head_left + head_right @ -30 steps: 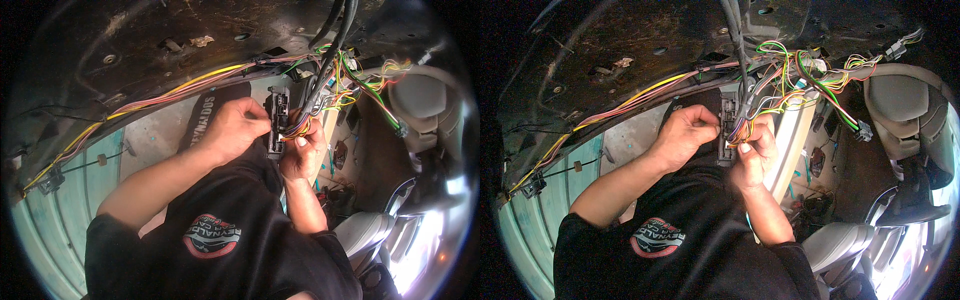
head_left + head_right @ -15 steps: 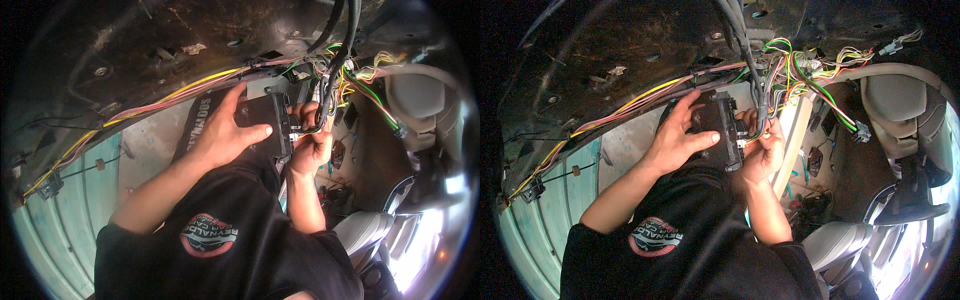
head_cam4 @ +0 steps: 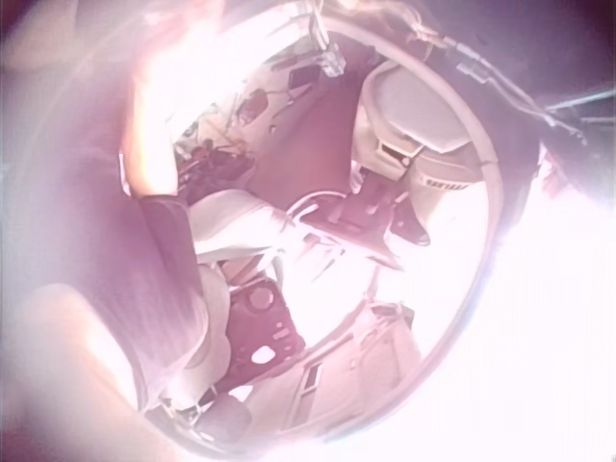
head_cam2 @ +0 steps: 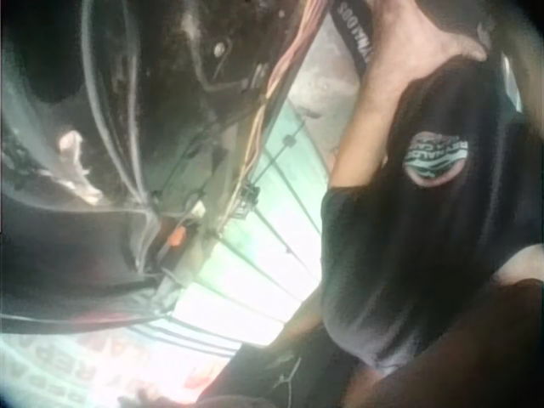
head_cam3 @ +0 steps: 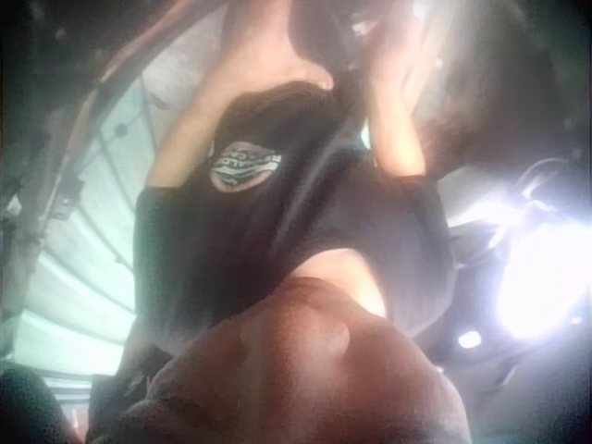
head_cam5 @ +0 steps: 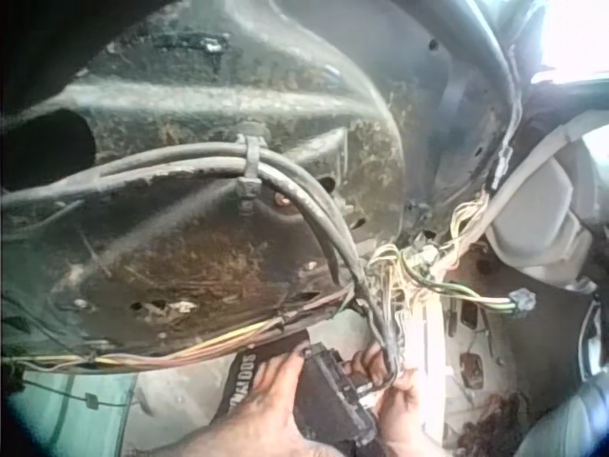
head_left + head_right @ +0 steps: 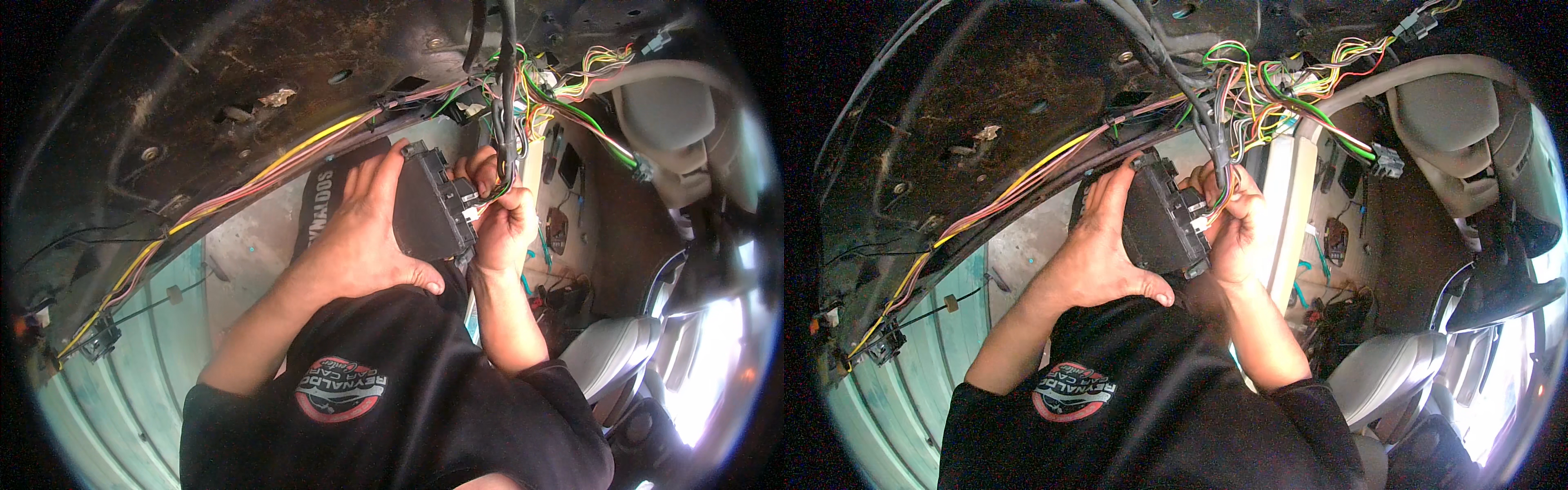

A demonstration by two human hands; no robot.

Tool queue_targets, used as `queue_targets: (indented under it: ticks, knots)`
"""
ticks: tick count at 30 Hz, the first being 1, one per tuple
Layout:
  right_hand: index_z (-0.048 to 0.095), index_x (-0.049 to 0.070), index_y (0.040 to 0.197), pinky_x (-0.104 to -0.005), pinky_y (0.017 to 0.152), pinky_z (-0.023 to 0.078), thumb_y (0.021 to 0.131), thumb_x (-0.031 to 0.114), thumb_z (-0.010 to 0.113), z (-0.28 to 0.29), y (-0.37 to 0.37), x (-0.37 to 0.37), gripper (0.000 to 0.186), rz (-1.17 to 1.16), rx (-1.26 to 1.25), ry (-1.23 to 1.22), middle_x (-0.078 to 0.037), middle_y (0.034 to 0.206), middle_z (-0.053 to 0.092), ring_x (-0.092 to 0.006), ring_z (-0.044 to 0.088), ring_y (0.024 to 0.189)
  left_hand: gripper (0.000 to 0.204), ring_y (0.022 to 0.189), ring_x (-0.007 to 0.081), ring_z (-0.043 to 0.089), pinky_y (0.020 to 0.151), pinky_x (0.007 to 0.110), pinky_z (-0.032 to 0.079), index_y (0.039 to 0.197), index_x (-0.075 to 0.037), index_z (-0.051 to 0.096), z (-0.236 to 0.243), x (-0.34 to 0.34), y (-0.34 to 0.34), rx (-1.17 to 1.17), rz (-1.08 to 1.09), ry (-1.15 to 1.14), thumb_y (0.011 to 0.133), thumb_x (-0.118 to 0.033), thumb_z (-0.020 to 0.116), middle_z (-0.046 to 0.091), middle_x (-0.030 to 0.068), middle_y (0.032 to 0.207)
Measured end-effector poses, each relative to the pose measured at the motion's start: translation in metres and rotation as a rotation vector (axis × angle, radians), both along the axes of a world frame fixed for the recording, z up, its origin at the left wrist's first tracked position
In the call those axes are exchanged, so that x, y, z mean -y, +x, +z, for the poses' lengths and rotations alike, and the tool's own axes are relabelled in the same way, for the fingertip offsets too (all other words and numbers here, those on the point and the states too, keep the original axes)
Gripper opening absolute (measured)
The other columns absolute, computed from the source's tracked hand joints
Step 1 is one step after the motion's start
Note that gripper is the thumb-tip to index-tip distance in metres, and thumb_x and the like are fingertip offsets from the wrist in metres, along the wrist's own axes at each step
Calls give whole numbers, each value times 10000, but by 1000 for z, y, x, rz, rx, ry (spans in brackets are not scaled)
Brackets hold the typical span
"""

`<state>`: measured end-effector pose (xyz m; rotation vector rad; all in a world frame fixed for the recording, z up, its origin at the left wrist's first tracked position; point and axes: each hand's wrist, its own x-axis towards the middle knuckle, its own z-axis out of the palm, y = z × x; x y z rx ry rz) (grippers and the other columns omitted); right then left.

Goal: The person works on a car's electrical system, specifically focusing on a black control module and a bundle of multicolored wires. They use a green-handled tool to manipulate pins and connectors within the module, repeatedly inserting and removing wires to establish connections.

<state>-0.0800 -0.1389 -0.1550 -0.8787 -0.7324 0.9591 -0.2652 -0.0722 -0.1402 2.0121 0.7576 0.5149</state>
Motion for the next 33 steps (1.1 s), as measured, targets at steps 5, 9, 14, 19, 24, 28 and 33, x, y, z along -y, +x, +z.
queue_targets:
  ticks: [5,9,14,19,24,28,33]
  knots:
    - [559,-3,1071,-392,945,446,947,441,533,8,-13,-1,461,-16,-79,48,-135,1024,589,-249,568,960,1324,1358,476,422,1161,532,364,1537,81,196,0,16,8,-15,110,20,539,-271,991,410,316,1439]
    - [550,-20,1187,-434,933,480,1026,405,523,33,-19,2,455,-32,258,-44,-206,1107,631,-291,645,979,1270,1336,488,423,1150,536,371,1529,89,184,2,19,6,-54,119,82,570,-216,959,415,327,1410]
    - [559,28,1219,-434,861,484,1094,354,504,34,-27,-6,354,-17,260,79,-26,750,460,-207,567,714,1249,1328,497,420,1142,548,372,1512,86,198,-5,28,8,-4,180,181,565,-204,959,424,327,1392]
    - [557,37,1232,-405,788,459,1110,384,448,33,-30,-3,384,72,81,132,20,737,423,-129,455,618,1279,1306,493,452,1124,544,388,1502,79,232,-20,29,5,101,136,77,517,-246,980,432,317,1389]
    - [540,40,1214,-394,730,458,1114,370,449,41,-36,-5,356,-46,79,157,11,702,387,-133,423,591,1275,1299,472,468,1129,527,390,1501,74,253,-19,10,-2,156,47,110,511,-268,980,463,295,1370]
    - [542,34,1201,-407,734,469,1111,384,453,44,-34,-10,372,-112,58,146,7,717,392,-136,427,608,1264,1268,471,482,1105,537,407,1497,58,268,-12,18,3,152,164,159,513,-279,988,477,297,1341]
    - [538,34,1190,-410,736,476,1117,385,437,43,-32,-13,373,-64,18,100,4,723,389,-137,424,617,1249,1247,470,477,1081,545,417,1486,57,282,-14,33,4,130,279,177,538,-328,998,462,296,1364]
